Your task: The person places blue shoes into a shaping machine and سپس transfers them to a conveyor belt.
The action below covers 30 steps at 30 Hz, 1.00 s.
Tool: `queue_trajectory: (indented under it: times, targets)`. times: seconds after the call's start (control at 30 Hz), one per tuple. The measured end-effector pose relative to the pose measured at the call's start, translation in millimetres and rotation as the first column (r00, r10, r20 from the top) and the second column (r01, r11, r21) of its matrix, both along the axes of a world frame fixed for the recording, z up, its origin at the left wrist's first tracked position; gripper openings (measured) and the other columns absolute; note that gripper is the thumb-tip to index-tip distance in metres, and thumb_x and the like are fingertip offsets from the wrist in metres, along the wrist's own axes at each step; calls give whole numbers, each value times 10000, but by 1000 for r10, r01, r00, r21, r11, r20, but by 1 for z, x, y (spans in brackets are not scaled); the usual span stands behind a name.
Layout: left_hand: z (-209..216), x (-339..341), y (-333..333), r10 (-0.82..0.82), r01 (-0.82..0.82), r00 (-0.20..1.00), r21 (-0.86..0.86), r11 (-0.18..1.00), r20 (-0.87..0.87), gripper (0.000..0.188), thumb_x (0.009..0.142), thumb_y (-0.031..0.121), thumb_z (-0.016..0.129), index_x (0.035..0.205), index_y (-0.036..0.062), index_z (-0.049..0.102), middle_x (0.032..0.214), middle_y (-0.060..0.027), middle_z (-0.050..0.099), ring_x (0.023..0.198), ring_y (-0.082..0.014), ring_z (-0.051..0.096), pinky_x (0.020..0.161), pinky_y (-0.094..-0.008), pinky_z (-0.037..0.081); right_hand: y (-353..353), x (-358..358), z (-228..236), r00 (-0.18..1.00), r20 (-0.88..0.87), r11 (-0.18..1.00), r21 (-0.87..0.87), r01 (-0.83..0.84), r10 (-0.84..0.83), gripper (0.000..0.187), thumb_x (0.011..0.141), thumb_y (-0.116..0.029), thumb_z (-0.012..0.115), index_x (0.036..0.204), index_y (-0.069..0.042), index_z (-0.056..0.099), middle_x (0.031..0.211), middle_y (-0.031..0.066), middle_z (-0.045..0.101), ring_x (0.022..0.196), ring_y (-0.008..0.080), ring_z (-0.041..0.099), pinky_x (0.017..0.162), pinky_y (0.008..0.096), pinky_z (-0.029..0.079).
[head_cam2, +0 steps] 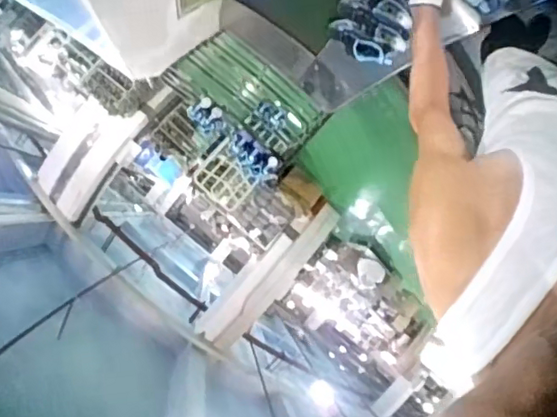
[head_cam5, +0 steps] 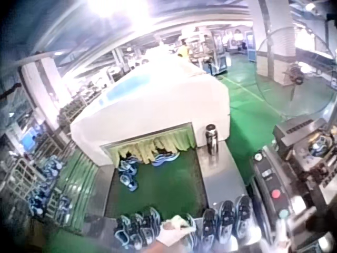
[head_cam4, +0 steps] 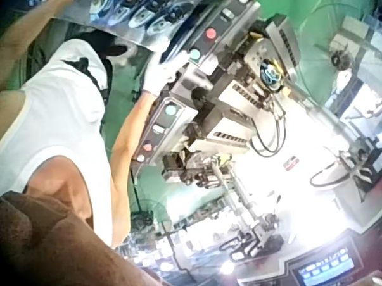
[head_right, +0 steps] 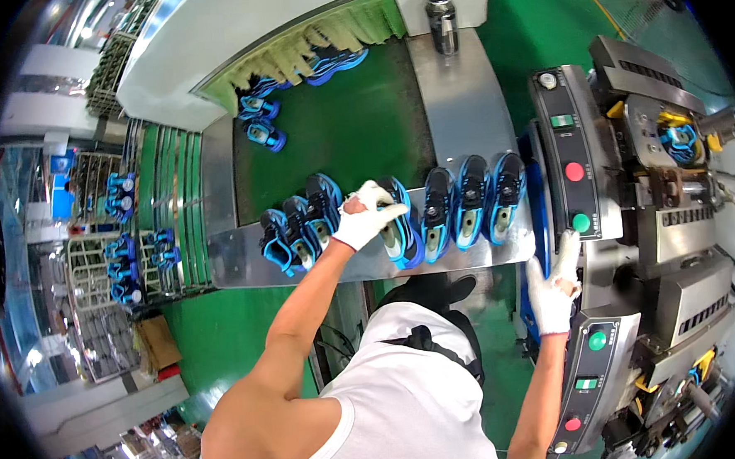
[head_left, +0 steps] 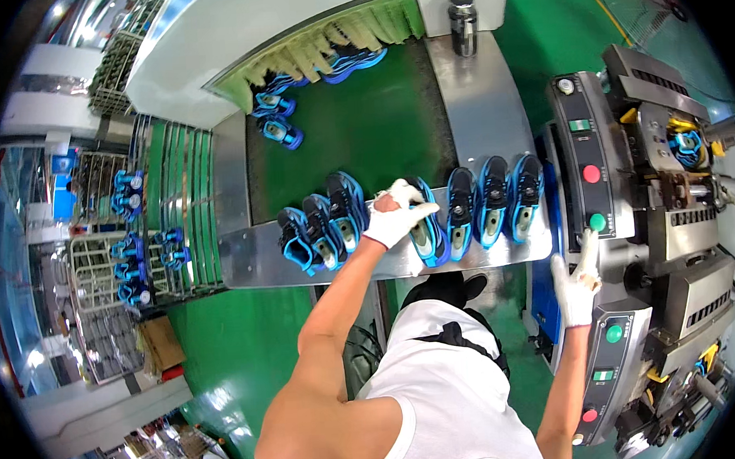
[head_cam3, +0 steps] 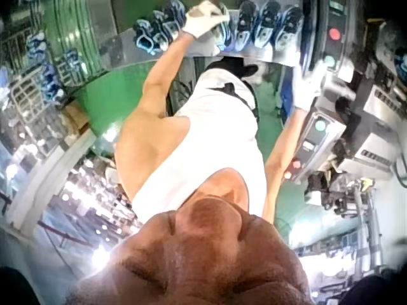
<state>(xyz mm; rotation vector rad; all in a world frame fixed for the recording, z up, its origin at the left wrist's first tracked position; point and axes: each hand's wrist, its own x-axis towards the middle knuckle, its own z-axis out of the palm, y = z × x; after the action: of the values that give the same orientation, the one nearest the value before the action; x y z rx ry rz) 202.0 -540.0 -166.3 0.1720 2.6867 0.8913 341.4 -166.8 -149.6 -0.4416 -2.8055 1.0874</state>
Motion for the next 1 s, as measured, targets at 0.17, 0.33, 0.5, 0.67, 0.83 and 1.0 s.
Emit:
queue_trajectory:
  times: [0.17, 0.33, 0.5, 0.67, 0.83, 1.0]
  targets:
    - [-54, 27, -45, -115, 79, 959, -144, 986, -257, 283, 829, 371, 768, 851, 90, 740, 973, -125, 653, 907, -327, 669, 796, -450, 511, -69, 39, 0, 977, 211, 988, -155, -3, 36, 800, 885, -137, 733, 1560, 8, 328, 1550, 227, 452, 1442, 313, 442, 1186, 372, 337]
    - [-89, 49, -62, 84, -99, 972, -59, 993, -219, 358, 805, 375, 776, 1027, 99, 721, 1155, -134, 633, 1112, -354, 591, 926, -502, 469, -141, 22, 4, 979, 149, 945, -315, -88, 141, 745, 858, -145, 762, 1505, 21, 431, 1488, 226, 525, 1393, 311, 506, 1151, 378, 389]
    - [-99, 74, -74, 158, -109, 923, 154, 982, -351, 685, 810, 316, 785, 1375, 32, 521, 1345, -212, 533, 1246, -406, 511, 1028, -508, 442, -273, -52, 48, 896, -37, 795, -447, -410, 442, 649, 873, -139, 747, 1451, 22, 500, 1401, 216, 596, 1304, 300, 584, 1079, 375, 463]
    - [-123, 122, -69, 280, -265, 939, 940, 215, 200, 872, 810, 360, 770, 1506, -2, 391, 1545, -243, 370, 1429, -415, 388, 1169, -497, 361, -433, -90, 9, 492, -121, 430, -339, -837, 862, 451, 904, -212, 680, 1311, -40, 589, 1274, 197, 649, 1157, 350, 654, 978, 415, 522]
    - [-96, 108, -82, 39, 23, 979, 303, 953, -198, 902, 765, 229, 798, 1527, 26, 361, 1538, -287, 345, 1390, -495, 398, 1125, -542, 387, -539, -40, -130, 178, 270, 177, 27, -984, 946, 174, 891, -153, 563, 961, -69, 698, 881, 172, 727, 763, 309, 741, 665, 443, 587]
    - [-95, 98, -89, 96, -53, 984, 269, 962, -151, 952, 763, 303, 805, 1539, 23, 331, 1535, -274, 365, 1396, -464, 410, 1121, -529, 392, -561, -80, -94, 71, 275, 113, -140, -984, 959, 263, 913, -283, 618, 987, -42, 696, 937, 193, 737, 882, 361, 732, 751, 466, 578]
